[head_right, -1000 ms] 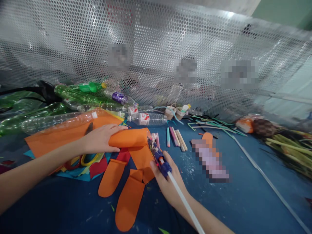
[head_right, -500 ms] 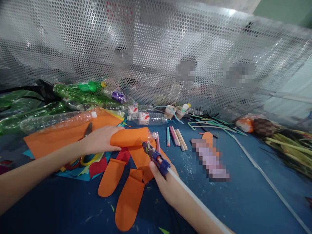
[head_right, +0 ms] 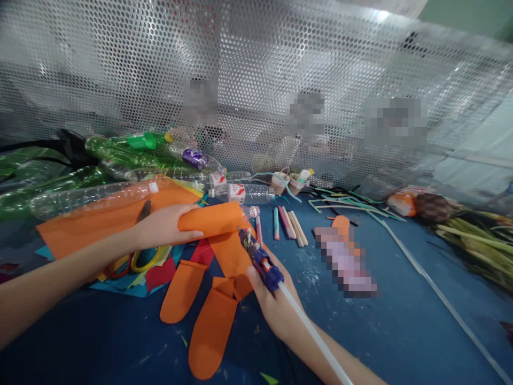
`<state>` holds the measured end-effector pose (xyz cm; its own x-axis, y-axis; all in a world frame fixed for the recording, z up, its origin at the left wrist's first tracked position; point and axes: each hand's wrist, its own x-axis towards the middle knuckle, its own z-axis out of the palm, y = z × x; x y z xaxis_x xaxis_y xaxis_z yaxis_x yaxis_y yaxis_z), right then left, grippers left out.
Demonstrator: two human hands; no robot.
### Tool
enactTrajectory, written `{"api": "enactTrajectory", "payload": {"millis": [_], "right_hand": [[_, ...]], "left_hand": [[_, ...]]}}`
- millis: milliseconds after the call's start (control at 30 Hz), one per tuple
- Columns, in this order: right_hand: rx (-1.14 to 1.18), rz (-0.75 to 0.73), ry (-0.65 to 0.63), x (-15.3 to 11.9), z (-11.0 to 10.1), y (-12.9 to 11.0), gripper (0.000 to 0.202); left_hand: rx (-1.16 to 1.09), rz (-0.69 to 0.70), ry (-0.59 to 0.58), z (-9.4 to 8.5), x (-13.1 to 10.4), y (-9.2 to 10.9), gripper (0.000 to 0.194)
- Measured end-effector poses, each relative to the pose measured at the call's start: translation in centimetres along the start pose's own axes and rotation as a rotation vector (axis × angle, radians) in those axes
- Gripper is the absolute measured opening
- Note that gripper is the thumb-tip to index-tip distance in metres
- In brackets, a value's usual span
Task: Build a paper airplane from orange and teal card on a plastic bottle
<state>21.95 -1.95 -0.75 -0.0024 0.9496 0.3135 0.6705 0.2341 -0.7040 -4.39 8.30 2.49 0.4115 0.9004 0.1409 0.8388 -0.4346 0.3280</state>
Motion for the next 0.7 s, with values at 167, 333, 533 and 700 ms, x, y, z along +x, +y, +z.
{"api": "enactTrajectory", "payload": {"millis": [167,333,533,700], "right_hand": [[-0.055,0.026,0.051,-0.09,0.10,0.29,0.040],[-0.073,0.051,0.055,-0.09,0.19,0.62,0.039],[-0.079,0.014,0.031,0.12,0.03,0.36,0.034],[-0.047,0.004,0.007,0.22,0.04,0.48,0.035]], "left_hand": [[-0.024,0.007,-0.042,-0.07,0.05,0.10,0.072],[-0.046,0.004,-0.071,-0.24,-0.02,0.15,0.074],[-0.052,0.017,-0.084,-0.02,-0.03,-0.03,0.076],[-0.062,0.028,-0.082,0.30,-0.01,-0.33,0.074]]}}
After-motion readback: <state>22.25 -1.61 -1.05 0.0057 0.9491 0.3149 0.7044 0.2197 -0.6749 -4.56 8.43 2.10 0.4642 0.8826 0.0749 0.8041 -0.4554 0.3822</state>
